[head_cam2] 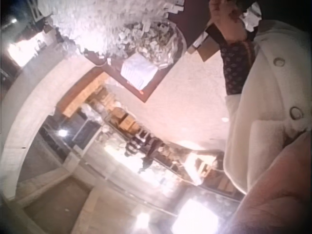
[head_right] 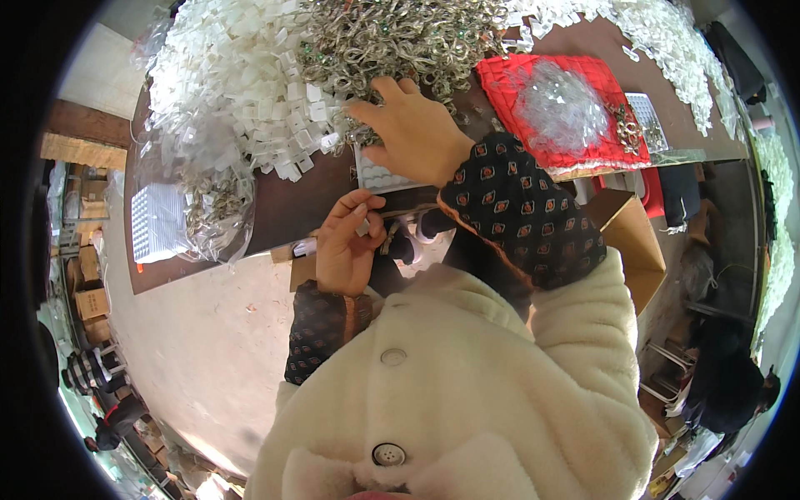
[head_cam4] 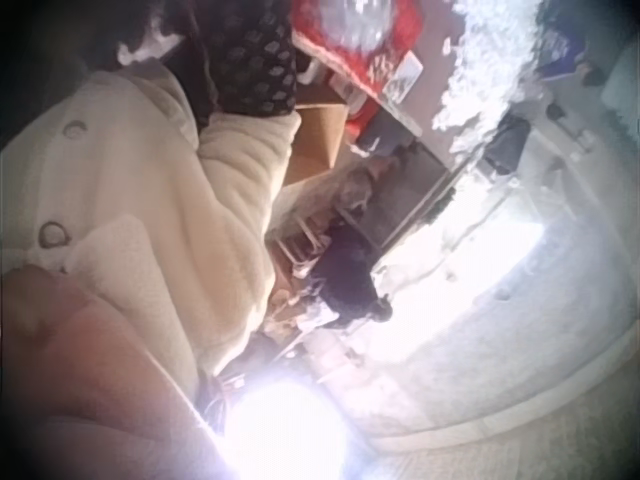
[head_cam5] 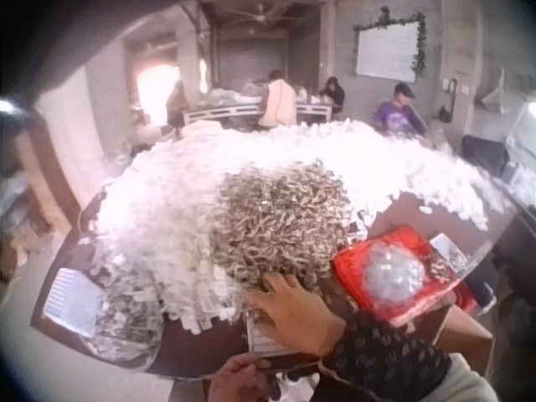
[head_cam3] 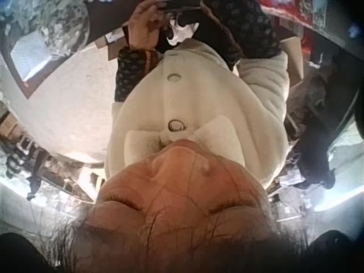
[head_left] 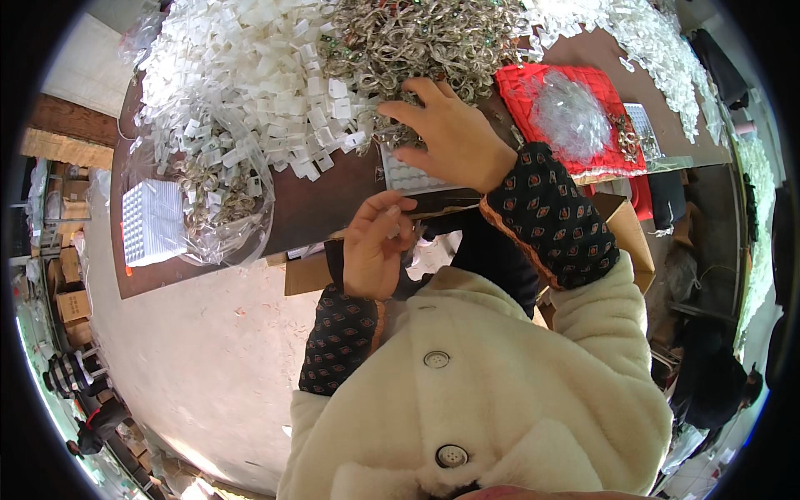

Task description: The person repeatedly picks small LED bulbs from a tray, inserts them into white plastic light sockets, and tests each assembly by hand. After testing, the person places the assembled units into a plastic bag on the table.

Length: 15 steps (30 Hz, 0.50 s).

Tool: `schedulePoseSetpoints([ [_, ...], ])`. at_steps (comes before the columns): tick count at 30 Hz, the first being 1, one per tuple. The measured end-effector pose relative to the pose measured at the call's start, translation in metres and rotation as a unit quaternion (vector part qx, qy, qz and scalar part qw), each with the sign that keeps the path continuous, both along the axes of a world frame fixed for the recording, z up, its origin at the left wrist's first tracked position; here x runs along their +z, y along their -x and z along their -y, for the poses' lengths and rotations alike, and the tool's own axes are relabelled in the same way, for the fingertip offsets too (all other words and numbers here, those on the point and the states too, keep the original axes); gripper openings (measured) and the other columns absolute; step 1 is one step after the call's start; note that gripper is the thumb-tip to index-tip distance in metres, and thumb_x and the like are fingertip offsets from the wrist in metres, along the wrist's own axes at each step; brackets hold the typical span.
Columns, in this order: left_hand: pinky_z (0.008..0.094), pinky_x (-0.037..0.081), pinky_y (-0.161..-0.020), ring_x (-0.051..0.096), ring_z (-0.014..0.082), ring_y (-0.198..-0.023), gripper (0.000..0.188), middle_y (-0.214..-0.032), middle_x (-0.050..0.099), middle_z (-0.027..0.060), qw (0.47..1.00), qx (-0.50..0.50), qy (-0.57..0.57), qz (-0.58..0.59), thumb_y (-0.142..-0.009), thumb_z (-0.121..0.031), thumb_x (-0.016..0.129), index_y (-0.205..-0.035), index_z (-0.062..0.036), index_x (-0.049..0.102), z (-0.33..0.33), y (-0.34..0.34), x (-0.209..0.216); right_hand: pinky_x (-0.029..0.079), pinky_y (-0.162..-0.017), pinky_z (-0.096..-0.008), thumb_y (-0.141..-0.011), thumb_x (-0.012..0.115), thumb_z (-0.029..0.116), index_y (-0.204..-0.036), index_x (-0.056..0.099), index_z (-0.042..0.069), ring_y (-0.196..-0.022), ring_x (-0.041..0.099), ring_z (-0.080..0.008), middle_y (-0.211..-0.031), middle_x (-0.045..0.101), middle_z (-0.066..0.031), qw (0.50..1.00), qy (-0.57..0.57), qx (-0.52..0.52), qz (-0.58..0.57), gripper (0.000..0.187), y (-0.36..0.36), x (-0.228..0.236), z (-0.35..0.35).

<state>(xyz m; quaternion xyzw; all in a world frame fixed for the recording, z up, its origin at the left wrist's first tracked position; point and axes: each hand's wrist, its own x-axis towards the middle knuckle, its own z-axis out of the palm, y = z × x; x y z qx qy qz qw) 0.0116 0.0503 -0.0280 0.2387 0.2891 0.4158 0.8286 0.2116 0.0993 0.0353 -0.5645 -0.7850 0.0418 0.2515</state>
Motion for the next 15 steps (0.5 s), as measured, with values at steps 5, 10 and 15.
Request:
schedulePoseSetpoints([
  [5,0.0273,0.043,-0.068,0.055,0.013,-0.077,0.026,-0.11,0.065,0.0124,1.0,-0.006,0.005,0.012,-0.096,-0.009,0.058,-0.121,-0.001,0.057,0.0,0.0,-0.002,0.055,-0.081,-0.0429,-0.078,0.068,0.009,-0.11,0.064,0.006,-0.103,0.06,-0.0367,-0.104,0.06,-0.0163,0.996,-0.006,0.026,-0.085,0.033,-0.009,-0.01,-0.024],
  [10,0.0271,0.044,-0.068,0.055,0.013,-0.078,0.026,-0.111,0.064,0.0126,1.0,-0.005,0.004,0.011,-0.096,-0.009,0.058,-0.121,-0.0012,0.057,0.0,-0.001,0.0,0.055,-0.07,-0.0346,-0.075,0.071,0.0,-0.1,0.067,0.004,-0.08,0.067,-0.0278,-0.096,0.067,-0.0125,0.972,-0.105,-0.02,-0.211,0.025,-0.026,0.014,-0.009],
  [15,0.0272,0.044,-0.065,0.054,0.0131,-0.072,0.025,-0.105,0.065,0.0104,0.999,0.009,-0.008,-0.041,-0.096,-0.008,0.059,-0.12,-0.0016,0.057,0.002,0.001,0.005,0.055,-0.065,-0.0321,-0.077,0.072,0.0,-0.103,0.067,0.005,-0.076,0.067,-0.0254,-0.097,0.066,-0.0126,0.972,-0.15,-0.135,-0.118,0.026,-0.072,0.031,0.029],
])
